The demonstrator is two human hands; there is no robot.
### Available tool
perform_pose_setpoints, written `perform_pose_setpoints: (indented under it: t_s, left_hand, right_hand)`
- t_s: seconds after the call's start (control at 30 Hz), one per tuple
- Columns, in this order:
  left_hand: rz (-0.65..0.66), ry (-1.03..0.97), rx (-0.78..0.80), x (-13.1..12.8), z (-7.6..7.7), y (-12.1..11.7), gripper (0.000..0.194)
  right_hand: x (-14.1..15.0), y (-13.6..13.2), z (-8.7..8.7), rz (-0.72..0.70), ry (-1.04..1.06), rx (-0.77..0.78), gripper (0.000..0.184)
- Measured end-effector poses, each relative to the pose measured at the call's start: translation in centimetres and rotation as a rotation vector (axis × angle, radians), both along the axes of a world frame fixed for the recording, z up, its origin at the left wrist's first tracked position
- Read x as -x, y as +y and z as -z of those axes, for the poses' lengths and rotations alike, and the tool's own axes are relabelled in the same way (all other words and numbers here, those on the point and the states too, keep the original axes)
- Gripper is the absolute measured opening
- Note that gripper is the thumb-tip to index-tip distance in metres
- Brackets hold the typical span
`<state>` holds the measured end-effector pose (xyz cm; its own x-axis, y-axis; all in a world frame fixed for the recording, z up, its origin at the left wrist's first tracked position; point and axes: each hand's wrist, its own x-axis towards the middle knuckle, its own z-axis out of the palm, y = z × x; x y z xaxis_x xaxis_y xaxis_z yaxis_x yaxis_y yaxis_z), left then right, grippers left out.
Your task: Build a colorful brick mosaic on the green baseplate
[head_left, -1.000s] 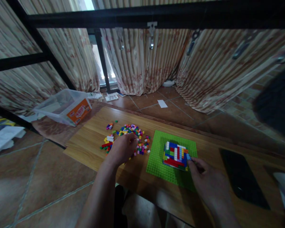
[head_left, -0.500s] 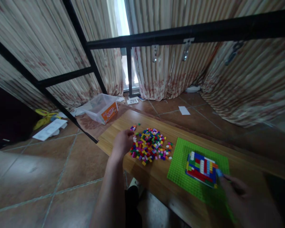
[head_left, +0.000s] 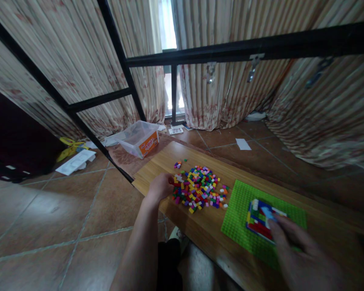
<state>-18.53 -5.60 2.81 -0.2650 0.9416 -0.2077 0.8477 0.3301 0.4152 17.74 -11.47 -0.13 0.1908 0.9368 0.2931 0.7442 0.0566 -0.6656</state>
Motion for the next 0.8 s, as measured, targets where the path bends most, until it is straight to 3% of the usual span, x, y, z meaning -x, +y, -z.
perform_pose_setpoints:
  t_s: [0.17, 0.33, 0.43, 0.6, 0.7, 0.8]
  left_hand:
    - [0.028, 0.017, -0.002, -0.6, -0.2, 0.1, 0.019]
    - [0.027, -0.008, -0.035, -1.0, -1.2, 0.0, 0.014]
    - [0.008, -0.019, -0.06, -1.3, -2.0, -0.2, 0.011]
    - [0.072, -0.15, -0.099, -2.7, -2.6, -0.3, 0.01]
    - [0.189, -0.285, -0.14, -4.9, -2.8, -0.4, 0.011]
    - [0.391, -0.413, -0.153, -7.7, -3.0, -0.6, 0.01]
  right_hand:
    - [7.7, -1.1, -0.3, -0.425, -0.002, -0.061, 0.025]
    - [10.5, -0.7, 0.9, -0.547, -0.038, -0.019, 0.024]
    - [11.2, 0.3, 1.1, -0.541, -0.053, 0.026, 0.024]
    - [11.5, 1.8, 0.6, -0.4, 0.014, -0.053, 0.024]
    - [11.2, 1.5, -0.2, -0.325, 0.16, -0.056, 0.023]
    - [10.9, 0.7, -1.5, -0.255, 0.44, 0.075, 0.029]
